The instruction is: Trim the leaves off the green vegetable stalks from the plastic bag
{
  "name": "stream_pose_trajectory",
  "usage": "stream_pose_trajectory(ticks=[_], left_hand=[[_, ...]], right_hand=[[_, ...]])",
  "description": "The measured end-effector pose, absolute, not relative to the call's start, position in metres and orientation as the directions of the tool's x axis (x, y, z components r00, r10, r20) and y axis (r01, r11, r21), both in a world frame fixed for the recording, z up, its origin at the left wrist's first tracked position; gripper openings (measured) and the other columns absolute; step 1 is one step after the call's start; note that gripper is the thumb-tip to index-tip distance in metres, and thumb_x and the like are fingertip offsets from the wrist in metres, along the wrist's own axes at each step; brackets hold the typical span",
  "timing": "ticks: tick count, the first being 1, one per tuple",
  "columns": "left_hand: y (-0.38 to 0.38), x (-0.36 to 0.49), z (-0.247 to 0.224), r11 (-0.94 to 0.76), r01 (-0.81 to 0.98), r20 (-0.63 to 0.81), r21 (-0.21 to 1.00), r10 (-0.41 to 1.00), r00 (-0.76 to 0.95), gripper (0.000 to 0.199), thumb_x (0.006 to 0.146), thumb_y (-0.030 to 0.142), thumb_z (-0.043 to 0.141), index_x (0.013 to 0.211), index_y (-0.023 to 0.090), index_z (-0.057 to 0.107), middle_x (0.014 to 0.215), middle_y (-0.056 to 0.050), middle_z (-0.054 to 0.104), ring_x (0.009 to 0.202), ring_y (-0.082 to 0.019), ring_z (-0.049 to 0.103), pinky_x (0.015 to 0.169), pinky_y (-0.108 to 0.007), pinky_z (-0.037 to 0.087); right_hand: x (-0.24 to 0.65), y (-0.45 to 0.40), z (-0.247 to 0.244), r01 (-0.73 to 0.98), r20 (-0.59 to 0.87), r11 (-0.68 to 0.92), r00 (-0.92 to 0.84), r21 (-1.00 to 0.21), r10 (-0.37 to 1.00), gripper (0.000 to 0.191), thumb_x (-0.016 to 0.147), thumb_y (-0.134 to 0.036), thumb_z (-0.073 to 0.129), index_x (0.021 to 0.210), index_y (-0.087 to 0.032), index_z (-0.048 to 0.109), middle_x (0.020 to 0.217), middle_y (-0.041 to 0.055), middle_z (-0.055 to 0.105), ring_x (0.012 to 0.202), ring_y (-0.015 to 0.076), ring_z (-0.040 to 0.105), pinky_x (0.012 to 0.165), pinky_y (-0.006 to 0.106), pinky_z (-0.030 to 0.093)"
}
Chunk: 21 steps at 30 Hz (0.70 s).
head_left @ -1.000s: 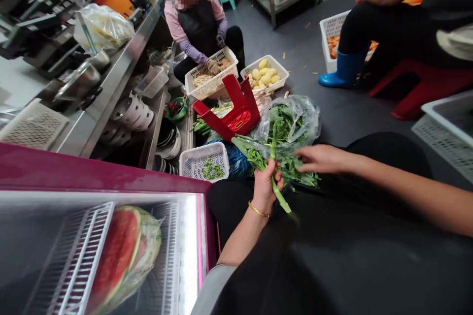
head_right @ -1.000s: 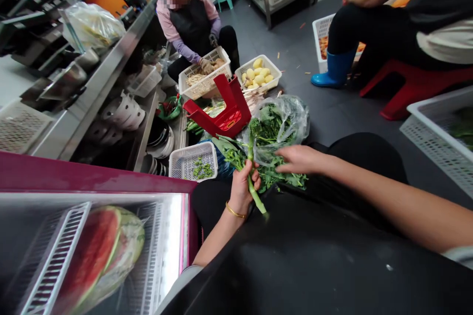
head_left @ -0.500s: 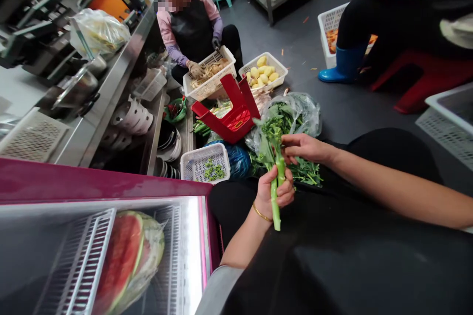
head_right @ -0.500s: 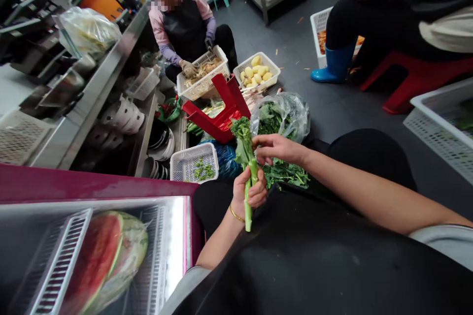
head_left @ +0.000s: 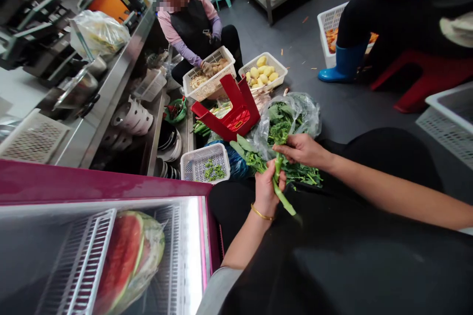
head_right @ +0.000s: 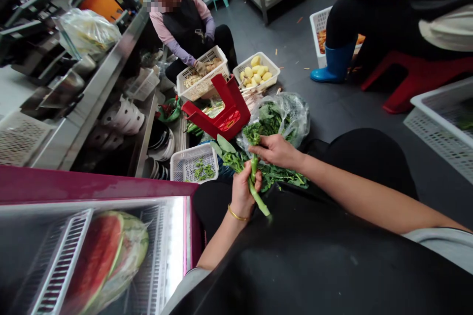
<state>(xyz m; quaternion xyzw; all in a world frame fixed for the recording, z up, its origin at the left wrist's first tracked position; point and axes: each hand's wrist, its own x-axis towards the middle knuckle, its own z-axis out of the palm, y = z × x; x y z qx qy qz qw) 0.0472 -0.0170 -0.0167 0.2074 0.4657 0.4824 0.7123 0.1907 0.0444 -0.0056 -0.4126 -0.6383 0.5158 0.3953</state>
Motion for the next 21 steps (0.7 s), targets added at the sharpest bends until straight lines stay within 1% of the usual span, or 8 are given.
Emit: stream_pose_trajectory(ticks=[5, 7, 8, 10, 13, 16, 19, 21], left_hand=[[-0.020, 0.057, -0.011, 0.344, -0.493, -0.436, 0.799, 0.896, -0.082, 0.039, 0.068, 0.049, 0.074, 0.073, 0.017, 0.052, 0.048, 0.003, 0.054, 0.032, -0.005, 0.042, 0.034, -0.016, 0.028], [-0.020, 0.056, -0.010, 0.314, -0.476, -0.412, 0.821, 0.904, -0.114, 0.039, 0.068, 0.050, 0.073, 0.076, 0.016, 0.055, 0.049, 0.004, 0.053, 0.033, -0.005, 0.042, 0.034, -0.017, 0.029], [-0.021, 0.055, -0.010, 0.287, -0.461, -0.383, 0.840, 0.915, -0.130, 0.039, 0.069, 0.050, 0.072, 0.079, 0.016, 0.058, 0.050, 0.004, 0.053, 0.034, -0.005, 0.042, 0.035, -0.017, 0.029], [-0.022, 0.053, -0.011, 0.227, -0.408, -0.308, 0.884, 0.940, -0.144, 0.039, 0.074, 0.049, 0.069, 0.091, 0.015, 0.064, 0.055, 0.003, 0.054, 0.038, -0.005, 0.044, 0.038, -0.017, 0.032], [-0.026, 0.052, -0.016, 0.134, -0.267, -0.184, 0.954, 0.968, -0.172, 0.043, 0.078, 0.048, 0.066, 0.108, 0.017, 0.067, 0.068, -0.001, 0.061, 0.053, -0.009, 0.052, 0.049, -0.021, 0.040], [-0.028, 0.050, -0.021, 0.051, -0.063, -0.063, 0.997, 0.975, -0.215, 0.044, 0.082, 0.045, 0.062, 0.116, 0.018, 0.065, 0.080, -0.005, 0.066, 0.064, -0.013, 0.057, 0.062, -0.027, 0.046], [-0.028, 0.046, -0.020, -0.054, 0.116, 0.078, 0.992, 0.973, -0.216, 0.036, 0.085, 0.039, 0.059, 0.116, 0.021, 0.066, 0.097, -0.007, 0.068, 0.086, -0.020, 0.061, 0.086, -0.035, 0.046], [-0.028, 0.043, -0.018, -0.123, 0.205, 0.165, 0.971, 0.966, -0.200, 0.029, 0.084, 0.033, 0.060, 0.110, 0.024, 0.069, 0.105, -0.008, 0.067, 0.100, -0.022, 0.058, 0.099, -0.039, 0.039]], right_hand=[[0.179, 0.028, -0.010, 0.422, 0.281, 0.371, -0.260, -0.827, 0.924, 0.052, 0.090, -0.056, 0.037, 0.056, -0.019, 0.048, 0.052, 0.0028, 0.052, 0.050, 0.0122, 0.049, 0.052, 0.026, 0.034], [0.184, 0.021, -0.015, 0.487, 0.252, 0.381, -0.311, -0.786, 0.916, 0.053, 0.087, -0.060, 0.040, 0.054, -0.019, 0.048, 0.053, 0.0032, 0.052, 0.050, 0.0127, 0.048, 0.051, 0.026, 0.032], [0.188, 0.019, -0.016, 0.490, 0.187, 0.343, -0.339, -0.802, 0.922, 0.053, 0.085, -0.062, 0.043, 0.054, -0.019, 0.047, 0.051, 0.0024, 0.051, 0.048, 0.0123, 0.047, 0.049, 0.026, 0.031], [0.197, 0.021, -0.016, 0.424, 0.006, 0.168, -0.357, -0.890, 0.934, 0.052, 0.082, -0.064, 0.047, 0.056, -0.019, 0.048, 0.046, -0.0007, 0.047, 0.043, 0.0113, 0.044, 0.046, 0.025, 0.030], [0.201, 0.033, -0.009, 0.154, -0.168, -0.125, -0.306, -0.980, 0.937, 0.049, 0.082, -0.065, 0.048, 0.063, -0.020, 0.048, 0.038, -0.0057, 0.038, 0.034, 0.0097, 0.038, 0.039, 0.024, 0.030], [0.191, 0.039, -0.006, -0.096, -0.106, -0.136, -0.268, -0.986, 0.958, 0.047, 0.079, -0.062, 0.057, 0.061, -0.020, 0.045, 0.040, -0.0063, 0.040, 0.035, 0.0084, 0.039, 0.038, 0.023, 0.032], [0.181, 0.030, -0.015, -0.137, -0.039, -0.102, -0.400, -0.985, 0.916, 0.040, 0.076, -0.055, 0.064, 0.065, -0.018, 0.051, 0.050, -0.0028, 0.055, 0.044, 0.0102, 0.052, 0.045, 0.023, 0.043], [0.183, 0.022, -0.022, -0.122, -0.086, -0.170, -0.508, -0.978, 0.857, 0.036, 0.073, -0.051, 0.068, 0.072, -0.018, 0.056, 0.054, -0.0032, 0.057, 0.046, 0.0109, 0.055, 0.045, 0.023, 0.045]])
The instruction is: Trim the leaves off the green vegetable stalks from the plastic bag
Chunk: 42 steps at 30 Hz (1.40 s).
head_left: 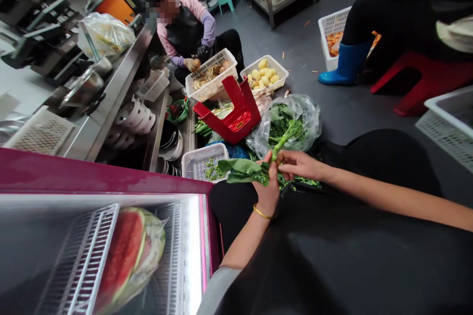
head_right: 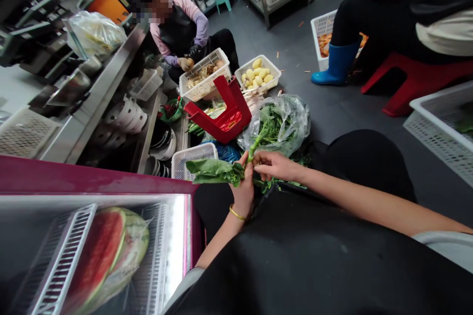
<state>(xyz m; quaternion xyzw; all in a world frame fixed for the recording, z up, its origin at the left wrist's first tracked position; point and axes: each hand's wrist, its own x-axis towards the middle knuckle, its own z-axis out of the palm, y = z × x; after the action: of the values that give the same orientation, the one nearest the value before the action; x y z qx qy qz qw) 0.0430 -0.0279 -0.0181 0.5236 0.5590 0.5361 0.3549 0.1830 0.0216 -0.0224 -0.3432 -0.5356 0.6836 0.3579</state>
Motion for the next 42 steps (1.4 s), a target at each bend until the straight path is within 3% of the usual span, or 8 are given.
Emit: stream_pose_trajectory(ticks=[5, 10, 16, 19, 24, 30, 36, 42], left_hand=[[-0.027, 0.041, -0.013, -0.179, 0.184, 0.211, 0.967, 0.962, -0.173, 0.029, 0.076, 0.023, 0.069, 0.104, 0.026, 0.072, 0.096, -0.008, 0.061, 0.095, -0.022, 0.056, 0.094, -0.036, 0.042], [-0.026, 0.043, -0.012, -0.154, 0.203, 0.188, 0.967, 0.969, -0.162, 0.029, 0.076, 0.023, 0.068, 0.105, 0.026, 0.072, 0.095, -0.008, 0.059, 0.097, -0.023, 0.053, 0.096, -0.038, 0.040], [-0.029, 0.052, -0.009, -0.111, 0.131, 0.134, 0.985, 0.975, -0.177, 0.027, 0.074, 0.022, 0.069, 0.101, 0.024, 0.072, 0.094, -0.007, 0.065, 0.100, -0.022, 0.054, 0.092, -0.033, 0.042], [-0.029, 0.057, -0.008, 0.058, -0.108, -0.074, 0.992, 0.986, -0.148, 0.030, 0.073, 0.026, 0.071, 0.103, 0.021, 0.071, 0.089, -0.006, 0.064, 0.085, -0.018, 0.057, 0.072, -0.026, 0.046], [-0.023, 0.052, -0.007, 0.487, -0.562, -0.460, 0.668, 0.864, 0.203, 0.040, 0.070, 0.029, 0.071, 0.108, 0.018, 0.064, 0.065, 0.000, 0.057, 0.045, -0.005, 0.039, 0.042, -0.016, 0.029], [-0.021, 0.049, -0.009, 0.697, -0.543, -0.555, 0.469, 0.711, 0.432, 0.027, 0.072, 0.025, 0.069, 0.097, 0.018, 0.062, 0.062, 0.000, 0.055, 0.040, -0.002, 0.033, 0.038, -0.012, 0.022], [-0.019, 0.055, -0.015, 0.406, -0.519, -0.466, 0.752, 0.884, 0.016, 0.047, 0.068, 0.034, 0.075, 0.109, 0.016, 0.062, 0.061, 0.002, 0.058, 0.043, -0.004, 0.044, 0.040, -0.015, 0.032], [-0.013, 0.065, -0.020, 0.505, -0.379, -0.454, 0.776, 0.863, 0.222, 0.046, 0.067, 0.038, 0.074, 0.104, 0.012, 0.065, 0.064, -0.003, 0.063, 0.044, -0.009, 0.052, 0.042, -0.019, 0.038]], right_hand=[[0.195, 0.025, -0.017, -0.379, -0.125, -0.209, -0.235, -0.901, 0.964, 0.043, 0.070, -0.054, 0.072, 0.060, -0.017, 0.053, 0.040, -0.0089, 0.035, 0.032, 0.0050, 0.034, 0.031, 0.020, 0.029], [0.187, 0.027, -0.010, -0.517, -0.124, -0.188, -0.157, -0.835, 0.980, 0.047, 0.069, -0.059, 0.072, 0.059, -0.016, 0.055, 0.043, -0.0039, 0.044, 0.038, 0.0104, 0.048, 0.034, 0.023, 0.037], [0.183, 0.023, -0.020, -0.483, -0.096, -0.095, -0.024, -0.870, 0.995, 0.047, 0.067, -0.059, 0.072, 0.059, -0.016, 0.056, 0.044, -0.0012, 0.050, 0.040, 0.0127, 0.051, 0.037, 0.025, 0.042], [0.187, 0.018, -0.019, -0.375, -0.028, -0.020, 0.017, -0.927, 0.999, 0.046, 0.073, -0.061, 0.066, 0.060, -0.018, 0.057, 0.047, -0.0002, 0.053, 0.044, 0.0137, 0.054, 0.044, 0.028, 0.046], [0.216, 0.007, -0.024, -0.001, 0.156, 0.165, -0.332, -0.986, 0.930, 0.035, 0.081, -0.049, 0.063, 0.066, -0.017, 0.066, 0.065, 0.0041, 0.063, 0.061, 0.0149, 0.058, 0.061, 0.029, 0.049], [0.233, 0.032, -0.020, -0.001, 0.106, 0.110, -0.284, -0.994, 0.953, 0.041, 0.085, -0.053, 0.054, 0.106, -0.020, 0.062, 0.082, 0.0047, 0.066, 0.063, 0.0153, 0.062, 0.052, 0.026, 0.047], [0.204, 0.011, -0.032, 0.444, 0.191, 0.308, -0.289, -0.841, 0.938, 0.041, 0.089, -0.047, 0.046, 0.064, -0.018, 0.061, 0.059, 0.0061, 0.059, 0.055, 0.0151, 0.053, 0.053, 0.027, 0.038], [0.231, 0.006, -0.041, 0.202, -0.012, 0.053, -0.311, -0.978, 0.950, 0.041, 0.077, -0.053, 0.063, 0.096, -0.018, 0.069, 0.083, 0.0045, 0.070, 0.070, 0.0175, 0.062, 0.061, 0.028, 0.047]])
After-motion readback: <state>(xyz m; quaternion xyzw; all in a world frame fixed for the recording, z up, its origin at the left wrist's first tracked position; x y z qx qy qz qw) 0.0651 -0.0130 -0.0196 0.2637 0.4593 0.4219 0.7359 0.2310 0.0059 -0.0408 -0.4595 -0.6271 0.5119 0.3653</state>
